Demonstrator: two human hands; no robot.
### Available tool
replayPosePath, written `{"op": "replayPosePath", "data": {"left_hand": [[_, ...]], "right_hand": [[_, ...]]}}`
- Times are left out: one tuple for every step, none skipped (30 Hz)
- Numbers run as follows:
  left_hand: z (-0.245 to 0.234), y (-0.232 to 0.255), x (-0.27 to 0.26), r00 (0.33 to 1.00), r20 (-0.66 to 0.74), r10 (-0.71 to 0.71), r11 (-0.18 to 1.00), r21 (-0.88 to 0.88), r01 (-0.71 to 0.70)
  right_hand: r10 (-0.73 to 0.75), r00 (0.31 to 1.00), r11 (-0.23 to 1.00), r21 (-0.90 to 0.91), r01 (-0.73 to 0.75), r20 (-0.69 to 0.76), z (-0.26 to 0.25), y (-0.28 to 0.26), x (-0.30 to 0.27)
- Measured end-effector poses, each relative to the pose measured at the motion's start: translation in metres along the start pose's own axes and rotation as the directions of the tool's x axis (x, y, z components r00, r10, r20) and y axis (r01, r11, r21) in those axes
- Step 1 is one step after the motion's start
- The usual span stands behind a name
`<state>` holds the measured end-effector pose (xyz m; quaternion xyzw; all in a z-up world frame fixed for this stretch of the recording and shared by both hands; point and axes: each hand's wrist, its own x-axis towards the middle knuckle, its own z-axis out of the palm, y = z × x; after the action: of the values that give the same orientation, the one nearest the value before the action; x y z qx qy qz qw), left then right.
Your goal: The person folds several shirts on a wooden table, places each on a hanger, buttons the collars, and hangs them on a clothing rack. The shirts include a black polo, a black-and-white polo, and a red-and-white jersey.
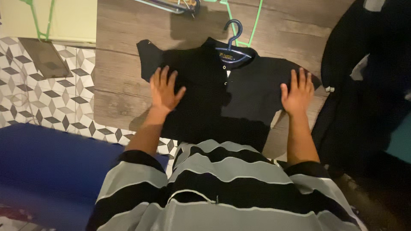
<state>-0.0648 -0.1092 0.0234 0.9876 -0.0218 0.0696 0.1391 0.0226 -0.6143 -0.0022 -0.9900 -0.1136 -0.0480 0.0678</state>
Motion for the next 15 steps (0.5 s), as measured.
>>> {"op": "replayPosePath", "data": {"left_hand": [[0.002, 0.004, -0.014, 0.999, 0.028, 0.016, 1.000, 0.009, -0.016], [0.003, 0.006, -0.027, 0.999, 0.043, -0.008, 1.000, 0.022, 0.007], [0.005, 0.007, -0.037, 0.998, 0.056, -0.030, 0.999, 0.036, 0.028], [0.005, 0.007, -0.046, 0.996, 0.068, -0.052, 0.998, 0.050, 0.049], [0.003, 0.005, -0.055, 0.994, 0.083, -0.073, 0.995, 0.068, 0.067], [0.000, 0.003, -0.062, 0.991, 0.098, -0.094, 0.993, 0.087, 0.086], [-0.003, 0.003, -0.067, 0.986, 0.113, -0.120, 0.988, 0.107, 0.108], [-0.005, 0.003, -0.068, 0.986, 0.113, -0.120, 0.989, 0.103, 0.108], [-0.008, 0.004, -0.068, 0.986, 0.113, -0.120, 0.989, 0.100, 0.109], [-0.012, 0.006, -0.067, 0.986, 0.113, -0.121, 0.989, 0.098, 0.110], [-0.012, 0.010, -0.063, 0.987, 0.139, -0.075, 0.990, 0.132, 0.057], [-0.009, 0.019, -0.056, 0.986, 0.167, -0.031, 0.986, 0.164, 0.003], [-0.006, 0.029, -0.051, 0.980, 0.199, 0.013, 0.980, 0.193, -0.052], [0.000, 0.041, -0.045, 0.972, 0.224, 0.075, 0.996, 0.037, -0.086], [0.008, 0.057, -0.040, 0.960, 0.240, 0.142, 0.986, -0.120, -0.116]], "right_hand": [[0.019, 0.999, 0.999, -0.041, -0.018, 0.028, 0.000, 0.008, -0.007], [0.042, 0.999, 0.998, -0.048, -0.040, 0.034, -0.002, 0.014, -0.012], [0.064, 0.997, 0.997, -0.056, -0.062, 0.037, -0.004, 0.019, -0.015], [0.087, 0.995, 0.994, -0.063, -0.084, 0.040, -0.007, 0.022, -0.016], [0.141, 0.989, 0.987, -0.089, -0.136, 0.049, -0.008, 0.021, -0.015], [0.195, 0.979, 0.975, -0.115, -0.188, 0.056, -0.010, 0.019, -0.012], [0.245, 0.967, 0.962, -0.140, -0.235, 0.065, -0.011, 0.014, -0.009], [0.224, 0.974, 0.969, -0.107, -0.221, 0.023, -0.012, 0.008, -0.003], [0.203, 0.979, 0.976, -0.073, -0.204, -0.019, -0.012, 0.000, 0.006], [0.183, 0.981, 0.982, -0.040, -0.186, -0.062, -0.013, -0.009, 0.016], [0.087, 0.992, 0.993, 0.088, -0.078, -0.093, -0.013, -0.022, 0.031], [-0.006, 0.991, 0.977, 0.210, 0.035, -0.137, -0.013, -0.038, 0.046], [-0.091, 0.984, 0.963, 0.239, 0.126, -0.155, -0.014, -0.059, 0.059], [-0.174, 0.969, 0.939, 0.266, 0.216, -0.175, -0.013, -0.081, 0.073], [-0.222, 0.961, 0.936, 0.238, 0.257, -0.166, -0.011, -0.104, 0.088]]}}
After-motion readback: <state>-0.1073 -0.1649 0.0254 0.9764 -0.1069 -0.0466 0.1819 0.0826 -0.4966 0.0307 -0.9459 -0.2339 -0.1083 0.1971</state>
